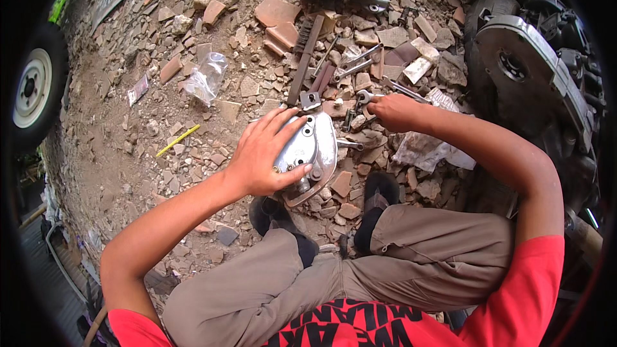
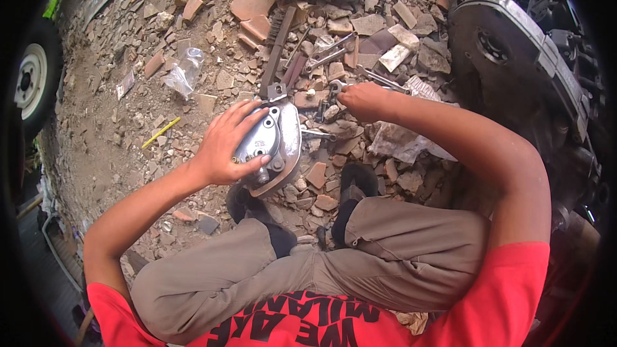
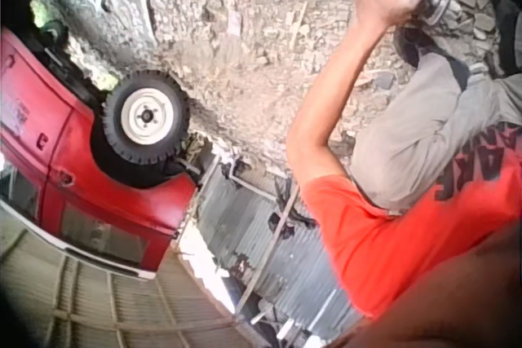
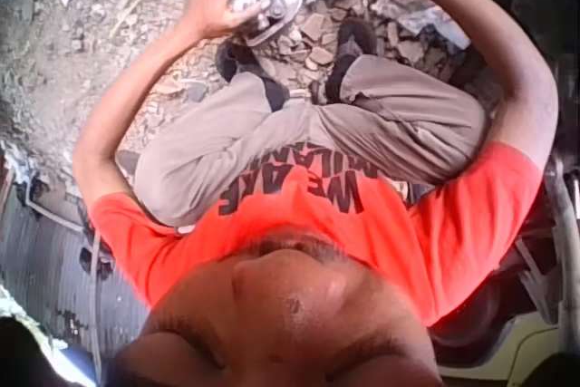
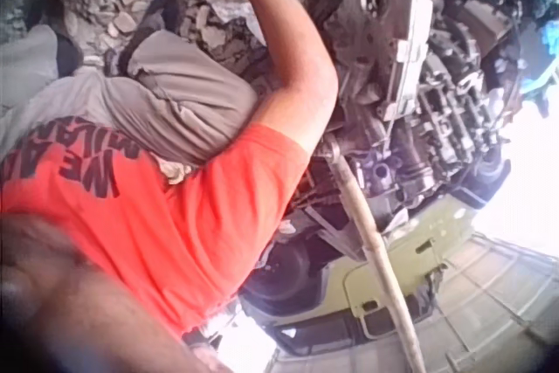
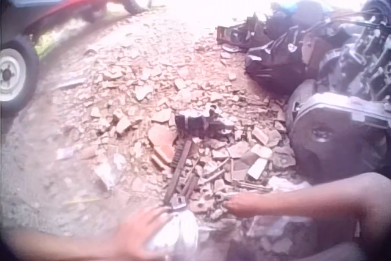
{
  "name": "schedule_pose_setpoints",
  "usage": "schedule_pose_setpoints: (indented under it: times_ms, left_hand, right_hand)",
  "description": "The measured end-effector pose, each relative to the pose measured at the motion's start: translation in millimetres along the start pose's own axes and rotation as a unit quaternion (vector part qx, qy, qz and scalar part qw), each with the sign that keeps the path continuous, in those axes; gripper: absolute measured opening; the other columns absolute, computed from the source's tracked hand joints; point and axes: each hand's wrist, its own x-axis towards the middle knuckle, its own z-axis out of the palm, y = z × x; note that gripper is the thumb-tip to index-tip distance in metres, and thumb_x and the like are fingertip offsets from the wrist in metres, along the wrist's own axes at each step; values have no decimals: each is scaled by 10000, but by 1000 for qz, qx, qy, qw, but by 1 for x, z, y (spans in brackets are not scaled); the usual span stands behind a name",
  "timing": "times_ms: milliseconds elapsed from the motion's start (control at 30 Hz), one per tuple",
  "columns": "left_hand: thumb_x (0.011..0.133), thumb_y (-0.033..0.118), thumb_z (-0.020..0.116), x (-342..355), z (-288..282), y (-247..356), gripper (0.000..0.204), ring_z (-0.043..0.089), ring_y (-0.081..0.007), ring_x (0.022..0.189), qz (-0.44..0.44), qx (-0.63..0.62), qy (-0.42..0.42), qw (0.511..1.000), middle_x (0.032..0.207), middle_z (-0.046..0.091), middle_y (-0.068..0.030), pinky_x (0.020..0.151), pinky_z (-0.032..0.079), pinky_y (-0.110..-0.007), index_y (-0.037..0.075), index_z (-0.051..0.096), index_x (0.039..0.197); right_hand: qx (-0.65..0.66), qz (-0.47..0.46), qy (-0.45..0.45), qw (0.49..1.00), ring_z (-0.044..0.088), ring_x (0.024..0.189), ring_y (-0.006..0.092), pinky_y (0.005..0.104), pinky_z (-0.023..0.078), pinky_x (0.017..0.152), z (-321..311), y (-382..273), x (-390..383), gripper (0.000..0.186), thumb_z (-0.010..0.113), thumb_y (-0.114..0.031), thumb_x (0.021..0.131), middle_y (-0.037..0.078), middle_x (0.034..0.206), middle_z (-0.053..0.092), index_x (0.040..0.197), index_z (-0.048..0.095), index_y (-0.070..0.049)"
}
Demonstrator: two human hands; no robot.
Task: The person sits on the ground and uses a wrench to tighten bolts on a metallic mechanical part. They repeatedly adjust the part, wipe it with a cloth, and continue tightening the bolts.
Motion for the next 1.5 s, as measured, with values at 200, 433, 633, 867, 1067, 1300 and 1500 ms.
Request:
schedule_pose_setpoints:
  times_ms: [200,433,633,867,1067,1300,1500]
  left_hand:
    - [868,576,623,-5,-2,0,849,317,-412,1470,-2,8,-34,999,1556,379,-209,1178,273,-562,66,411,1512]
    - [874,641,620,2,-21,5,933,289,-443,1475,-2,51,-123,991,1584,328,-242,1209,221,-567,57,349,1550]
    - [924,442,653,4,-26,14,597,579,-354,1241,-15,-106,-9,994,1318,610,-221,1071,449,-435,0,589,1320]
    - [941,369,612,-3,13,15,470,503,-303,1350,12,-116,61,991,1387,586,-139,1194,269,-487,72,599,1306]
    - [949,461,627,-2,-3,3,522,498,-291,1351,94,-43,-3,995,1416,559,-124,1172,280,-497,76,600,1301]
    - [988,318,627,9,-2,6,461,628,-268,1203,-64,-310,50,947,1266,663,-163,1032,476,-398,26,576,1341]
    - [964,270,649,9,5,4,427,643,-259,1180,-118,-279,94,948,1235,687,-156,1017,479,-384,36,610,1319]
  right_hand:
    - [-101,-46,96,989,692,961,273,382,552,797,45,-12,11,218,587,-84,869,155,1067,600,1071,581,-1]
    - [-41,-20,-14,999,692,863,355,451,568,741,22,6,5,271,631,-51,826,209,966,625,1053,519,46]
    - [-63,-65,-53,994,697,892,408,467,578,721,-13,-19,-6,197,589,-66,839,237,1001,655,997,606,51]
    - [168,-121,17,978,667,1028,399,472,530,903,-66,-54,-5,452,585,-11,817,241,1076,680,1268,600,-43]
    - [222,-52,109,967,711,857,369,448,556,767,-109,-78,-5,377,741,-274,874,224,913,719,1086,654,26]
    - [235,-61,146,959,714,821,343,418,553,744,-125,-87,23,334,784,-287,837,175,879,729,1004,703,-9]
    - [175,-113,65,976,707,784,323,403,553,736,-173,-91,50,277,707,-264,883,163,859,733,1010,724,-18]
